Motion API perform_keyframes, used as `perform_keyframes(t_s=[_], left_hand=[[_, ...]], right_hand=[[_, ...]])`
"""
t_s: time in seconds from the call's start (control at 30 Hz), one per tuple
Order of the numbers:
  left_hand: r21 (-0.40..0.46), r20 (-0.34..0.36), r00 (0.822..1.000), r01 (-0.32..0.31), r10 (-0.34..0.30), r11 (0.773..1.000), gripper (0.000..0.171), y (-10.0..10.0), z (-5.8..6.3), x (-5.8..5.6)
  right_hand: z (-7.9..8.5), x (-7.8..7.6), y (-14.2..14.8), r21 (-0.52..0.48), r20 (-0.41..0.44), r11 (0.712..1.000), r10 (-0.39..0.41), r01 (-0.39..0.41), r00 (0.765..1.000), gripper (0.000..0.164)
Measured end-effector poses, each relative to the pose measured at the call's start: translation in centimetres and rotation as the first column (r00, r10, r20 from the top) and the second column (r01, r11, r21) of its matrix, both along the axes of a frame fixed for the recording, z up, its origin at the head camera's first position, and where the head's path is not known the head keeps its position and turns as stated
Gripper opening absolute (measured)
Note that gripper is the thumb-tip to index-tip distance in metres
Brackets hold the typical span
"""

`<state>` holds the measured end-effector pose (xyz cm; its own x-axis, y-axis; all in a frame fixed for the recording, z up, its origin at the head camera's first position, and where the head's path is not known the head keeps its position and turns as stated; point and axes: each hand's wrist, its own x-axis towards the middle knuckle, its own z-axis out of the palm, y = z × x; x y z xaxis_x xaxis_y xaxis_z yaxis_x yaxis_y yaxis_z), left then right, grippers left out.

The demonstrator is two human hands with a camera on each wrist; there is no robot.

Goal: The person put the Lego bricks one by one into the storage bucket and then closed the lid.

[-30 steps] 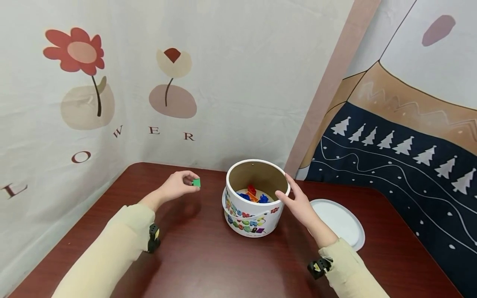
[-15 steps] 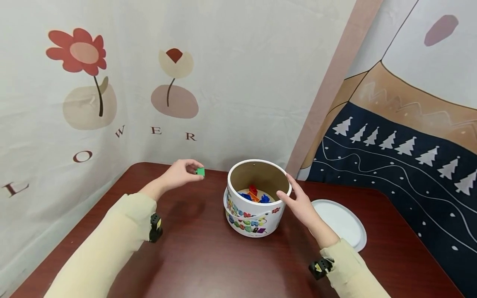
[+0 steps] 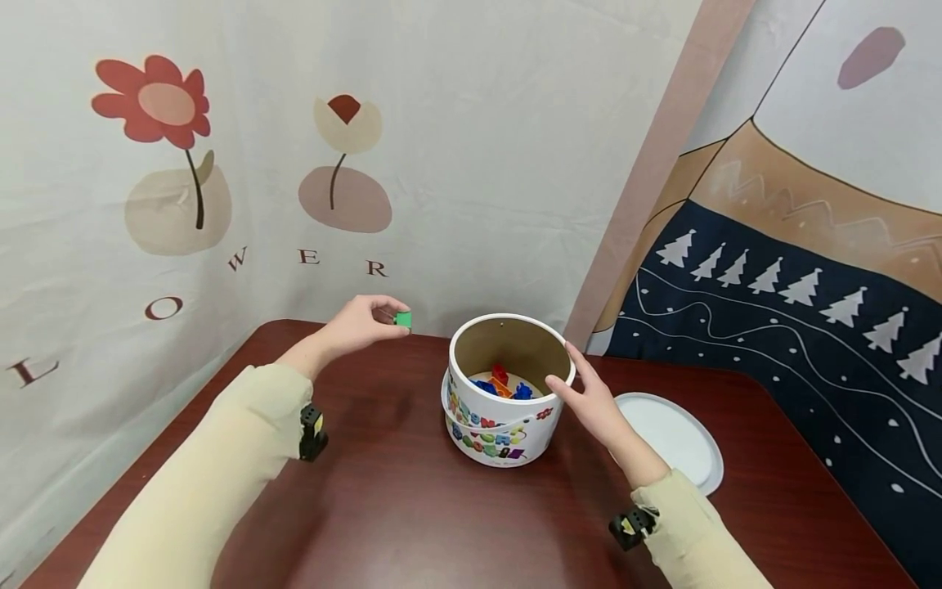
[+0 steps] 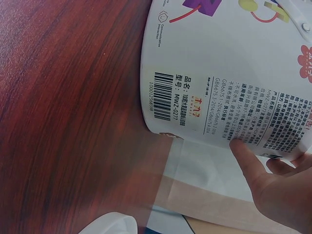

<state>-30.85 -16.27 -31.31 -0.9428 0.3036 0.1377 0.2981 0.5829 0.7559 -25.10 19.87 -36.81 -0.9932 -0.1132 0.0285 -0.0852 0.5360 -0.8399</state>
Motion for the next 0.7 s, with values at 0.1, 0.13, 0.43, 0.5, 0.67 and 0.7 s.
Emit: perform_keyframes(t_s=[0.1, 0.13, 0.43, 0.5, 0.67, 0.7], left_hand=[[0.002, -0.002, 1.000, 0.010, -0.010, 1.000, 0.041, 0.4, 0.5, -0.1], [0.001, -0.004, 1.000, 0.013, -0.013, 1.000, 0.041, 0.6, 0.6, -0.1], [0.034, -0.027, 0.999, 0.034, -0.033, 0.999, 0.039, 3.2, 1.9, -0.5], [0.053, -0.030, 0.999, 0.047, -0.046, 0.997, 0.039, 3.9, 2.1, -0.5], [0.074, -0.032, 0.996, 0.090, -0.088, 0.993, 0.039, 5.5, 2.5, -0.5], [0.075, -0.028, 0.995, 0.095, -0.093, 0.993, 0.039, 5.8, 2.5, -0.4]], right_hand=[[0.0, 0.0, 0.0, 0.000, 0.003, 1.000, -0.002, 0.002, 1.000, 0.076], [0.0, 0.0, 0.0, 0.000, 0.003, 1.000, -0.002, 0.002, 1.000, 0.076], [-0.1, 0.1, 0.1, 0.005, 0.006, 1.000, -0.012, 0.012, 1.000, 0.075], [0.0, 0.2, 0.1, 0.012, 0.001, 1.000, -0.008, 0.008, 1.000, 0.075], [0.1, 0.2, 0.0, 0.031, -0.023, 1.000, -0.003, 0.004, 1.000, 0.074], [0.1, 0.2, 0.0, 0.030, -0.025, 1.000, -0.003, 0.004, 1.000, 0.074]])
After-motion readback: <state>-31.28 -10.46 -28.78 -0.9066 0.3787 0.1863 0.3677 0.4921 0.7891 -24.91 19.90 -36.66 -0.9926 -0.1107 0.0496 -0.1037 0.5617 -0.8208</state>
